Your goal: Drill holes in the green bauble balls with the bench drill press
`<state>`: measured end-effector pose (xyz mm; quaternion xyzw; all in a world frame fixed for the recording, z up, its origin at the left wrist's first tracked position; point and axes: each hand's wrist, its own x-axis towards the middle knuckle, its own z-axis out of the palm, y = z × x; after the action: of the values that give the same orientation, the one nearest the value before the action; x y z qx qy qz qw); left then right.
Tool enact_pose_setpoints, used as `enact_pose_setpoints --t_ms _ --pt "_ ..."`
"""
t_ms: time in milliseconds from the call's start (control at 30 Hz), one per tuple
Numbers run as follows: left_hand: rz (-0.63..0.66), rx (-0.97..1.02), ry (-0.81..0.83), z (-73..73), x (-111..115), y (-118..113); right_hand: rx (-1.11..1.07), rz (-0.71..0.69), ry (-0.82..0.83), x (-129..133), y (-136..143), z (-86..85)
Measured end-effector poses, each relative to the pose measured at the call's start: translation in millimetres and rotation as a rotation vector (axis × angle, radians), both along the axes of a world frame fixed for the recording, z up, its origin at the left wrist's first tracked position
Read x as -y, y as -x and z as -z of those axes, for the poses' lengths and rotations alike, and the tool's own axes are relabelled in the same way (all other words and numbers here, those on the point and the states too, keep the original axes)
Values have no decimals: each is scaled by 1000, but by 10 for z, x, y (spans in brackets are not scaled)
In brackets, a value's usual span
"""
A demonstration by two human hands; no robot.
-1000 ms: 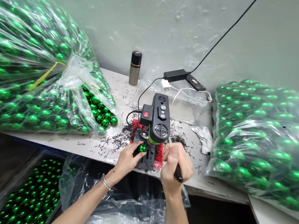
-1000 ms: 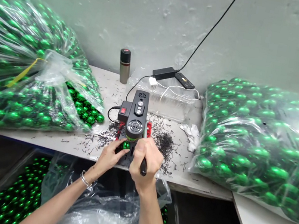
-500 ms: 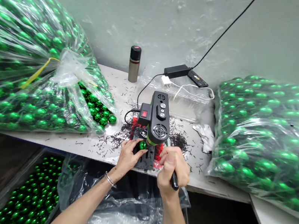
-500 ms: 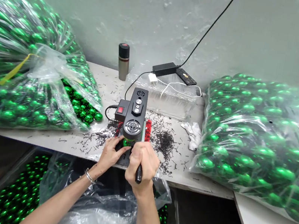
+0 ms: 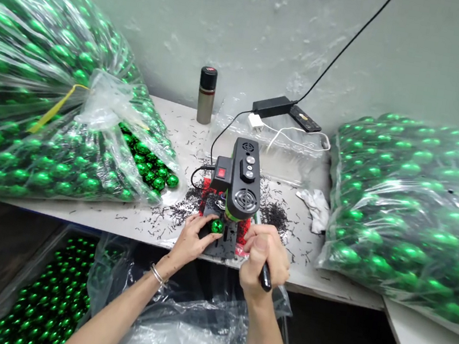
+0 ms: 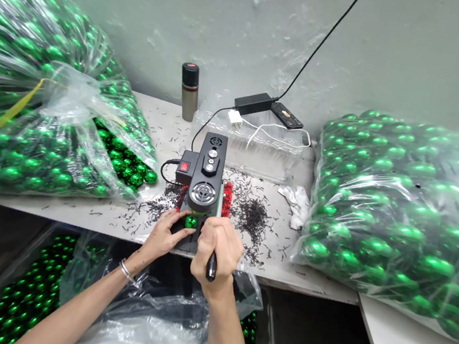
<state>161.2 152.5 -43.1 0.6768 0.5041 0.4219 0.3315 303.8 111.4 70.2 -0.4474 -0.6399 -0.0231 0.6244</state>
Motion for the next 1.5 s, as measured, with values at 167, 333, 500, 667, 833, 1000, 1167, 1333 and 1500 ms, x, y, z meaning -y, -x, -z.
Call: enact_pose_setpoints --t_ms 167,333,500,667,833,1000,1167,1333,1500 --pt "19 251 258 -7 -70 43 3 -21 -22 -14 2 -11" --pt "47 163 224 -2 -90 71 3 -21 -32 -21 -1 -8" --pt "43 -96 5 1 -66 2 12 -29 -28 -22 -12 16" --pt "62 -238 -198 -14 -58 -86 3 -37 -16 -8 -12 25" --pt "19 -233 -261 -9 -62 -121 7 -47 -36 -1 -23 164" --pt "66 -182 -275 18 -72 -89 79 -63 -134 -47 -56 474" --pt "88 -155 -265 35 -75 -79 91 -3 -159 -66 -52 661" --pt "93 -127 -273 59 -77 -84 54 17 -180 -77 -38 781" --pt "94 -116 -276 67 -71 -82 141 -19 -160 -96 -57 861"
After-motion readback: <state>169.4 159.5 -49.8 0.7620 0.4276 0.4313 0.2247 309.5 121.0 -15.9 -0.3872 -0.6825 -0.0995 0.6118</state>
